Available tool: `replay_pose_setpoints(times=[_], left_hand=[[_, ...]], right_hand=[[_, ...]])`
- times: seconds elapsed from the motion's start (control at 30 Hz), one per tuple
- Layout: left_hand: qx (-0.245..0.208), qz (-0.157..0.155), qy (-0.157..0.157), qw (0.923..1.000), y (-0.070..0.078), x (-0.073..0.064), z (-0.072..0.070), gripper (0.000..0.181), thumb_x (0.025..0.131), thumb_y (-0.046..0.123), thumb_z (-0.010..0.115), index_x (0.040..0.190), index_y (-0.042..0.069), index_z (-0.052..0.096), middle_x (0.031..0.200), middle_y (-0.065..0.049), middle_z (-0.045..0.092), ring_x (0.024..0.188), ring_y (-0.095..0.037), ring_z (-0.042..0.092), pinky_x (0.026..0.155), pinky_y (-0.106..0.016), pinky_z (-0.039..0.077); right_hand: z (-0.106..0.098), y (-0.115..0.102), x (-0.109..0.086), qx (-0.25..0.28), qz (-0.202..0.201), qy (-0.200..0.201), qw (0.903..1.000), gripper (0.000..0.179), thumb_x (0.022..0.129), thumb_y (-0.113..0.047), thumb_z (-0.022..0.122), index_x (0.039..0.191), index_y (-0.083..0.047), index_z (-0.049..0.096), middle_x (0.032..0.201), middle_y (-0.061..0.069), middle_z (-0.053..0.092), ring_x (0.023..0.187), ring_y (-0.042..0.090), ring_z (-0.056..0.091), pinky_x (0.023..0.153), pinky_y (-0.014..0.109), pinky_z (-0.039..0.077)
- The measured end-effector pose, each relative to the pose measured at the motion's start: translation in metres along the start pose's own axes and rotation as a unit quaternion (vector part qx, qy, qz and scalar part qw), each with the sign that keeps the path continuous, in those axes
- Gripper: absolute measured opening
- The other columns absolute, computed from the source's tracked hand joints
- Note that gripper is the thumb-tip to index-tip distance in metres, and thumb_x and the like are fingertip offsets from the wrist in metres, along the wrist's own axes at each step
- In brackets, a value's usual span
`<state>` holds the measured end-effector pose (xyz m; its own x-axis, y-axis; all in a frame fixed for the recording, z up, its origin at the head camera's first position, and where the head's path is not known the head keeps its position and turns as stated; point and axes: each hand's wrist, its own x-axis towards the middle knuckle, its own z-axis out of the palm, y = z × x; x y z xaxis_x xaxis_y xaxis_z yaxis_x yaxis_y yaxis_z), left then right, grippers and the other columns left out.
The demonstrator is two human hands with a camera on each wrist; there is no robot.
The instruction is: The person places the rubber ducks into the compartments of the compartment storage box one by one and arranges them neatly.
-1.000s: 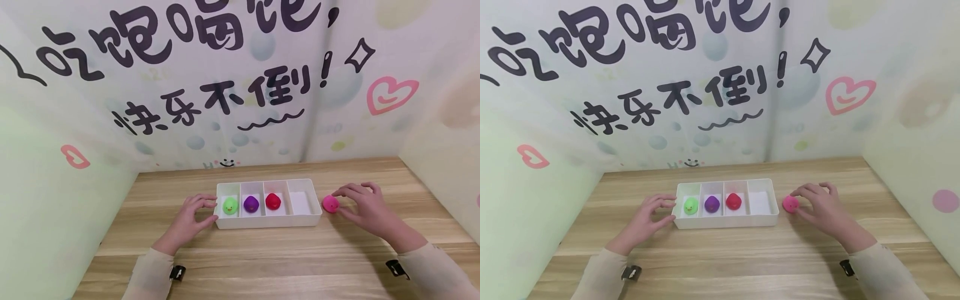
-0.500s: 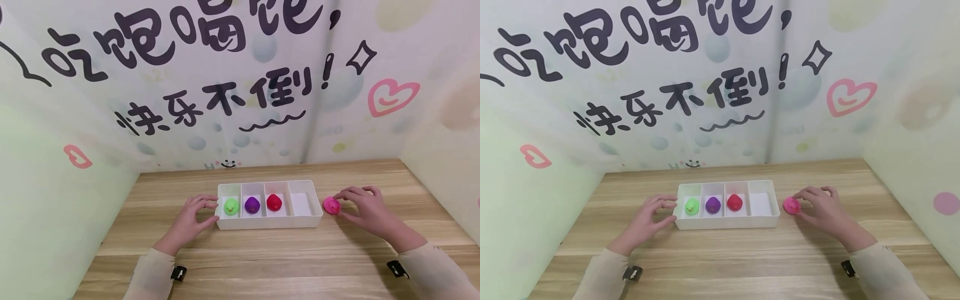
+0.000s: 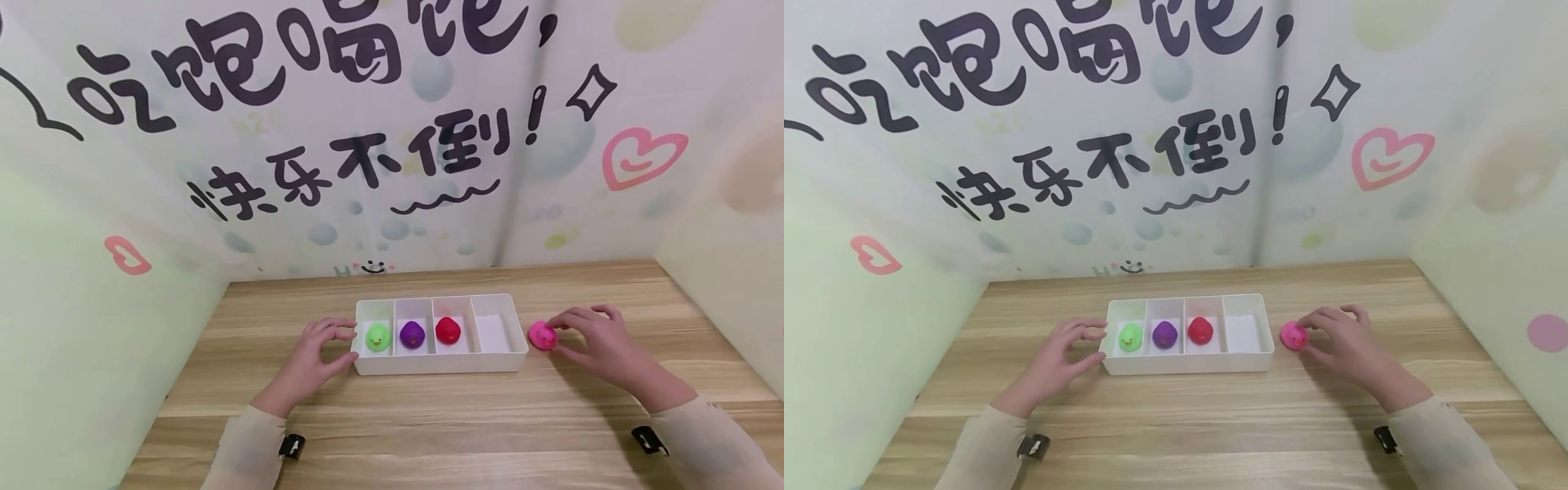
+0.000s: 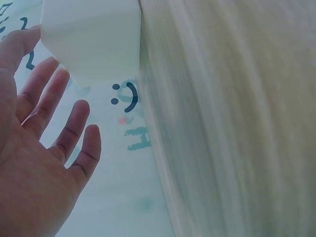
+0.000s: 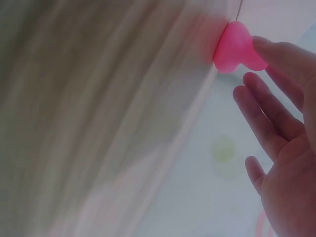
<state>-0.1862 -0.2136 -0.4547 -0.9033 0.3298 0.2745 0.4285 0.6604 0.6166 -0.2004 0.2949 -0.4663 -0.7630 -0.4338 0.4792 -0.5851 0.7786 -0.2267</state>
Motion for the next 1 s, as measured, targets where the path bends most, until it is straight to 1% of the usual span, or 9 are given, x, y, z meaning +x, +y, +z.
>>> replay_pose_setpoints(times=[0.13,0.27,0.57,0.77,1.0], left_hand=[[0.004,-0.001,0.0,1.0,0.0002,-0.0001,-0.0003,0.03,0.089,0.018,0.082,0.116,0.011,0.072,0.138,0.003,0.065,0.121,-0.025,0.054,0.101,-0.05,0.046],[0.004,0.0,0.001,1.0,-0.0002,-0.0002,-0.0002,0.03,0.088,0.019,0.083,0.116,0.011,0.072,0.137,0.003,0.065,0.121,-0.025,0.054,0.101,-0.05,0.046],[0.0,-0.004,-0.001,1.0,0.002,-0.0002,-0.0016,0.03,0.089,0.019,0.082,0.116,0.01,0.072,0.138,0.002,0.065,0.122,-0.026,0.053,0.103,-0.053,0.046],[-0.002,-0.003,0.0,1.0,0.0031,-0.0003,-0.0018,0.029,0.089,0.019,0.082,0.115,0.01,0.072,0.137,0.002,0.065,0.122,-0.027,0.054,0.102,-0.053,0.046],[-0.004,-0.002,-0.002,1.0,-0.0007,0.0007,0.0008,0.029,0.089,0.018,0.082,0.115,0.011,0.072,0.138,0.003,0.065,0.123,-0.026,0.053,0.102,-0.052,0.045]], right_hand=[[0.0027,0.0015,0.0012,0.009,0.003,-0.009,0.9999,0.043,0.066,-0.013,0.096,0.102,-0.02,0.074,0.096,-0.005,0.075,0.087,0.021,0.069,0.095,0.057,0.03],[0.0052,0.0011,0.0033,0.018,0.0,-0.007,0.9998,0.042,0.065,-0.012,0.096,0.1,-0.021,0.073,0.094,-0.006,0.075,0.086,0.02,0.069,0.095,0.057,0.03],[0.0072,-0.0011,0.0072,0.014,0.002,-0.002,0.9999,0.04,0.064,-0.01,0.096,0.094,-0.019,0.071,0.089,-0.007,0.074,0.083,0.02,0.069,0.093,0.057,0.03],[0.0064,-0.0018,0.0069,0.01,0.002,0.004,0.9999,0.041,0.063,-0.01,0.096,0.093,-0.018,0.071,0.087,-0.008,0.073,0.081,0.018,0.067,0.092,0.056,0.031],[0.0046,-0.0039,0.0076,0.011,0.009,0.008,0.9999,0.038,0.067,-0.014,0.096,0.096,-0.016,0.071,0.088,-0.008,0.071,0.08,0.017,0.065,0.09,0.054,0.034]])
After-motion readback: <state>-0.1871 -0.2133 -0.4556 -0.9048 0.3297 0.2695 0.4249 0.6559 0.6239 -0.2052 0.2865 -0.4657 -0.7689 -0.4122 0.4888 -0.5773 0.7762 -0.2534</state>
